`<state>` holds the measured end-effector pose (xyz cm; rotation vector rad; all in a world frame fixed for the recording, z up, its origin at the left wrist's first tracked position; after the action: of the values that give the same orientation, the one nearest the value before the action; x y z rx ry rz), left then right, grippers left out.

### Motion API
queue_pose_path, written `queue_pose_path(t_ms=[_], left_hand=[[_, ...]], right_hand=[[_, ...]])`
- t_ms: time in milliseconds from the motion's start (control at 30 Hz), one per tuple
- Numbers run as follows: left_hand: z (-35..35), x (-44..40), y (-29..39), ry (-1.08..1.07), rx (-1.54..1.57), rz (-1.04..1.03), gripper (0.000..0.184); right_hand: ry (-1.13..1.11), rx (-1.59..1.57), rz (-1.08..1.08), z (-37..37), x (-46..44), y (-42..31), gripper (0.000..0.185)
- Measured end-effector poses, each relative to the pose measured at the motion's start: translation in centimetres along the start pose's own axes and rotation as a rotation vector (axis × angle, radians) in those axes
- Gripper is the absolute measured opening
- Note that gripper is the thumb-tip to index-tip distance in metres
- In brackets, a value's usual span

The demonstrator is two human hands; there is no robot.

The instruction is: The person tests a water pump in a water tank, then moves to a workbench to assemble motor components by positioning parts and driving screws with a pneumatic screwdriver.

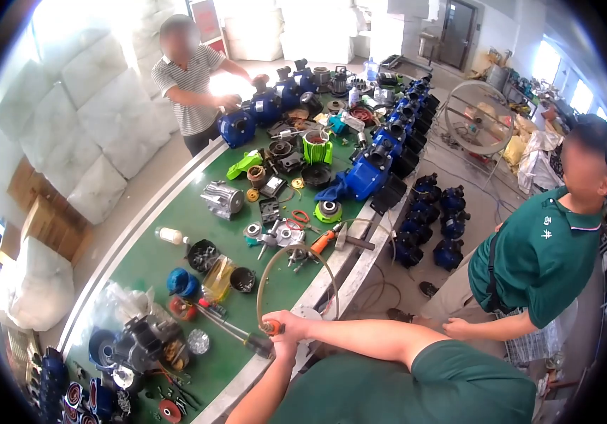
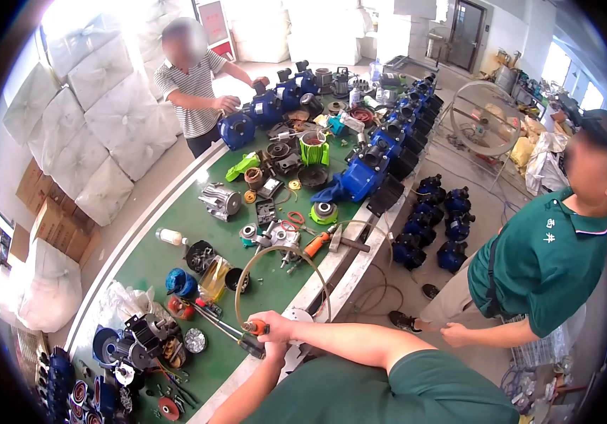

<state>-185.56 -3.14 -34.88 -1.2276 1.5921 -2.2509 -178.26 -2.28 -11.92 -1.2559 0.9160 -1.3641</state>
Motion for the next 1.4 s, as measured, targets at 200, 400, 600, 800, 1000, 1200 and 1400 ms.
queue_pose_path(t_ms=[200,400,600,800,1000,1200,1400], left_hand=[[-1.5,0.8,1.2,1.063,2.106,0.189,0.036],[-0.6,5.7,-5.6,0.608,2.996,0.475,0.045],[-0.4,6.7,-7.2,0.660,2.836,0.569,0.047],[-1.1,6.3,-6.3,0.408,2.753,0.519,0.059],[3.8,10.6,-16.3,0.878,1.870,0.403,0.057],[10.9,8.6,-16.2,1.035,1.694,0.050,0.036],[12.2,7.9,-16.4,0.965,1.655,0.160,0.018]], right_hand=[[0.137,-0.104,0.046,0.6,0.0,-0.1,0.029],[0.151,-0.128,-0.008,0.7,0.0,0.5,0.032],[0.074,-0.229,-0.032,1.1,0.0,0.3,0.030],[0.072,-0.496,-0.096,2.4,0.8,2.2,0.040],[0.325,-0.651,-0.139,10.8,7.4,-0.1,0.044],[0.426,-0.693,-0.122,14.9,11.2,2.8,0.043],[0.303,-0.734,-0.132,15.1,12.5,5.0,0.047]])
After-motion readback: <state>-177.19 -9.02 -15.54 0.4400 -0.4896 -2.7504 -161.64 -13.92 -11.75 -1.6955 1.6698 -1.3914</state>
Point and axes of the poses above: each hand's wrist, its own x-axis away from the middle knuckle, its own z-axis out of the back of the hand, y = z × x, the point moved 7 cm from there along -x, towards the middle knuckle, and after that the axes turned 15 degrees about -z, right-handed, at the moved point
